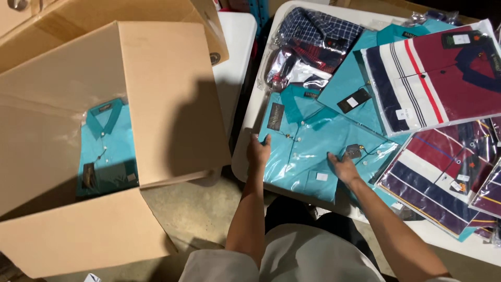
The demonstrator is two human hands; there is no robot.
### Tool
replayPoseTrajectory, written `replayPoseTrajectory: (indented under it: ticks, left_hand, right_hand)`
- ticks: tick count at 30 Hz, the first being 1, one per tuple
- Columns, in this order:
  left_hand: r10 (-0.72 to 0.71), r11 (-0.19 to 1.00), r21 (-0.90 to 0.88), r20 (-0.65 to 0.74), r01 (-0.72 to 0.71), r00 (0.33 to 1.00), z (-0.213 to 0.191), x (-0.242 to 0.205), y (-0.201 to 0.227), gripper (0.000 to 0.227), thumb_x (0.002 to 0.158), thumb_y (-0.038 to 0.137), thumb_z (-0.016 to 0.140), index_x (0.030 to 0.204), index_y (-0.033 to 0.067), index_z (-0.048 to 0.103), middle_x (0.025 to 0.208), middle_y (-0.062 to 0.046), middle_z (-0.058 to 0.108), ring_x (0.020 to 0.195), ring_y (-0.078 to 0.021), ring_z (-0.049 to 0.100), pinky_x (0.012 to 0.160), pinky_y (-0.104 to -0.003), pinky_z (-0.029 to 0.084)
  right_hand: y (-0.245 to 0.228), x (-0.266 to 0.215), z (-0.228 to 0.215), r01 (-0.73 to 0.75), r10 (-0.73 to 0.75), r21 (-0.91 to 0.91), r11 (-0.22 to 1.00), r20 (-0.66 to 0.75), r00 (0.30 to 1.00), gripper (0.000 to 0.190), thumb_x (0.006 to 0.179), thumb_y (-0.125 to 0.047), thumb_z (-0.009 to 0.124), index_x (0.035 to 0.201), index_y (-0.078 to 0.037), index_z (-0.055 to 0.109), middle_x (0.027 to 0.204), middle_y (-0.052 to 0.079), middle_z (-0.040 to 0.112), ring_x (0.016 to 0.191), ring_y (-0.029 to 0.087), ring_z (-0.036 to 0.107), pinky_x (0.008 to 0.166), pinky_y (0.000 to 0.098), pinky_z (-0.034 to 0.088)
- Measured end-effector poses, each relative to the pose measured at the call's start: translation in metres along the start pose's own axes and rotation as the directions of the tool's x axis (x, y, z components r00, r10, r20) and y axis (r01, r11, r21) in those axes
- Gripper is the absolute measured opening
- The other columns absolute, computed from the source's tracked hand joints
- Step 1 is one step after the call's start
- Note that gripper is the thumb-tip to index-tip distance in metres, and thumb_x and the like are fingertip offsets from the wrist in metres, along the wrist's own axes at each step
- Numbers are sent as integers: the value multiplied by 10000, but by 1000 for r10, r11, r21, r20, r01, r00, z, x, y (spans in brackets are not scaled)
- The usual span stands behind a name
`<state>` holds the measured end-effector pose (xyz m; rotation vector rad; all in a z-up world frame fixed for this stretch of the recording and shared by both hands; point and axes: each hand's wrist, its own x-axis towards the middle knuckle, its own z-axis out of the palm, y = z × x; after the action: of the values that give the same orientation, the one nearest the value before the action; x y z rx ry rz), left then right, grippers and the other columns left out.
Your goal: The person picks up packaged shirts from a table and places them into cardboard boxes.
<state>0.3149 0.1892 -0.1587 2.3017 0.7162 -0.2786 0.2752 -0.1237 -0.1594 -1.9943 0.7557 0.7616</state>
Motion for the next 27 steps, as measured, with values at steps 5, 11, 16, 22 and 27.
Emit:
replayPoseTrajectory:
  ticks: [5, 11, 16, 22, 27]
  left_hand:
    - [120, 992, -46, 189, -114, 975, -54, -40, 42, 762, 879, 641, 742, 1241, -27, 690, 1190, -288, 733, 1172, -444, 699, 998, -548, 566]
    - [254, 937, -320, 358, -137, 899, -71, -110, 62, 542, 907, 490, 768, 1084, -17, 697, 1020, -226, 674, 1039, -319, 638, 898, -461, 526]
    - [421, 907, -214, 418, -363, 805, -96, -210, 87, 585, 925, 630, 564, 1163, 144, 784, 987, -128, 811, 937, -260, 779, 708, -390, 531]
    - [595, 804, -340, 444, -488, 670, -157, -281, 108, 558, 984, 528, 446, 1079, 33, 686, 519, -46, 503, 461, -171, 456, 514, -342, 358]
    - [477, 879, -231, 444, -417, 759, -208, -312, 101, 583, 916, 598, 434, 1257, 185, 665, 733, -92, 713, 785, -355, 712, 746, -409, 506]
  right_hand:
    - [-11, -73, -20, 58, -59, 80, 995, 11, 998, 807, 1001, -602, 652, 1525, 2, 540, 1542, 270, 536, 1483, 437, 427, 1237, 595, 323]
    - [-45, -197, -49, -102, 95, 333, 937, 38, 995, 931, 951, -539, 720, 1573, 58, 371, 1601, 345, 373, 1530, 467, 318, 1250, 624, 288]
    - [23, -181, -30, -339, 155, 614, 713, 335, 930, 751, 983, -601, 425, 1603, -176, 428, 1594, 56, 507, 1416, 229, 495, 1217, 457, 381]
    - [86, -187, -39, -142, 181, 283, 948, -113, 977, 904, 1082, -690, 504, 1581, 53, 382, 1614, 195, 411, 1403, 375, 474, 1130, 465, 405]
    - [141, -154, -37, 564, -465, 524, 639, -320, 825, 523, 1248, -509, 490, 1532, -71, 512, 1517, 90, 590, 1332, 168, 572, 1144, 368, 492]
